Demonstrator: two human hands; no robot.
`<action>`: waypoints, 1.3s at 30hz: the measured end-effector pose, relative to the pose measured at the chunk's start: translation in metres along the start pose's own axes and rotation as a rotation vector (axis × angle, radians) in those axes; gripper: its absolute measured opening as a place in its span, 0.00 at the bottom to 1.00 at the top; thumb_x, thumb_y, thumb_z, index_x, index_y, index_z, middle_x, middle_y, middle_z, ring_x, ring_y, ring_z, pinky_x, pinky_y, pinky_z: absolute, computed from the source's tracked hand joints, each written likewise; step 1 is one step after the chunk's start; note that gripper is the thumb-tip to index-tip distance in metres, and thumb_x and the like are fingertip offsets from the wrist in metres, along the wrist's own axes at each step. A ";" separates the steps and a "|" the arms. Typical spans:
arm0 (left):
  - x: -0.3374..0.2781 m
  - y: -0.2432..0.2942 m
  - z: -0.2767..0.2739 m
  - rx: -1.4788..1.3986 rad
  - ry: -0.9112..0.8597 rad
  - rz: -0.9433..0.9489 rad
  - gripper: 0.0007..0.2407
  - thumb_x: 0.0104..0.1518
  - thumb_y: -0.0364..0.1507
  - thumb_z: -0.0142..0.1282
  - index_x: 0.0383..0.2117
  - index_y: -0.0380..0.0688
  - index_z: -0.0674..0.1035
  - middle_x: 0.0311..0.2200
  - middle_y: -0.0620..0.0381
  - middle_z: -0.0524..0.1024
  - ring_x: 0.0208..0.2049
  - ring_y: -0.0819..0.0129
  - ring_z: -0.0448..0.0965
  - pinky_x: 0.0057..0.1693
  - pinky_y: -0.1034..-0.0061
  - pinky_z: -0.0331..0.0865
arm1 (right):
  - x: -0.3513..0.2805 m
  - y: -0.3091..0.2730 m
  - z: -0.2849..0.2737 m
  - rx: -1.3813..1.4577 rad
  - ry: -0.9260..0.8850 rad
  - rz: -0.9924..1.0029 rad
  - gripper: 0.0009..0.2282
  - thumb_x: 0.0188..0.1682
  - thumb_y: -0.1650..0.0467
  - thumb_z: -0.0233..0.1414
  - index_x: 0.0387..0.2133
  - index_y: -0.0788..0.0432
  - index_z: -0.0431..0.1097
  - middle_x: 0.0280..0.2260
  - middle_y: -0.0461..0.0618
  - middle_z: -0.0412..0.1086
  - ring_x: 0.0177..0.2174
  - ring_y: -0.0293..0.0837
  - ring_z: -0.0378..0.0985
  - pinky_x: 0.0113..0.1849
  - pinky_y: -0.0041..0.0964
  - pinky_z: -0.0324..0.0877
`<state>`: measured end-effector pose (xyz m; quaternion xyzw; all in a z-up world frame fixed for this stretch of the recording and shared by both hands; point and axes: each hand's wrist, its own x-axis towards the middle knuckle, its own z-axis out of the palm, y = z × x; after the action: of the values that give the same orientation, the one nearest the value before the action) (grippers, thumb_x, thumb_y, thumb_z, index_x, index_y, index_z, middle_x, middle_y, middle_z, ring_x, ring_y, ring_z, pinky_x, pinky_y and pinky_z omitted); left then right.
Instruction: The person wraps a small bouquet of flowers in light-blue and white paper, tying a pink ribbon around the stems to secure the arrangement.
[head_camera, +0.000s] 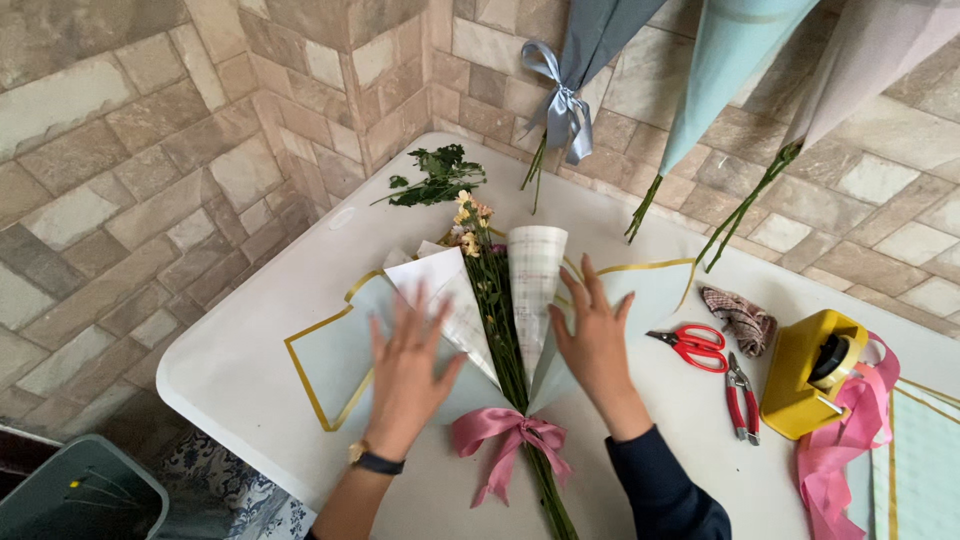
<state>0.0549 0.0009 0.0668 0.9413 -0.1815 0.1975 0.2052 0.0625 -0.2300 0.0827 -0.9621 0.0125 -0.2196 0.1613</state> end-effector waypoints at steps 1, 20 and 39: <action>-0.008 -0.012 0.008 -0.001 -0.001 0.003 0.30 0.51 0.43 0.58 0.62 0.53 0.65 0.67 0.45 0.51 0.67 0.43 0.46 0.62 0.38 0.42 | 0.002 0.014 0.000 -0.001 0.001 0.002 0.21 0.48 0.67 0.51 0.56 0.51 0.61 0.62 0.56 0.52 0.55 0.60 0.64 0.53 0.80 0.43; -0.058 -0.063 0.009 -0.793 0.058 -0.614 0.07 0.54 0.32 0.62 0.23 0.45 0.77 0.19 0.67 0.67 0.24 0.80 0.61 0.35 0.86 0.57 | 0.055 0.151 0.001 0.166 -0.187 0.032 0.12 0.40 0.57 0.60 0.34 0.44 0.74 0.25 0.38 0.63 0.33 0.39 0.67 0.47 0.43 0.48; -0.126 -0.005 0.041 -0.917 0.704 -0.434 0.03 0.56 0.17 0.48 0.31 0.38 0.71 0.31 0.50 0.71 0.32 0.68 0.72 0.44 0.79 0.69 | -0.179 0.019 0.027 -0.161 -0.930 0.547 0.33 0.33 0.39 0.53 0.46 0.42 0.60 0.49 0.38 0.62 0.46 0.49 0.72 0.46 0.49 0.66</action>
<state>-0.0391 0.0191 -0.0255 0.6510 0.0265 0.3518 0.6722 -0.0870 -0.2232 -0.0209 -0.9288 0.2063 0.2806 0.1269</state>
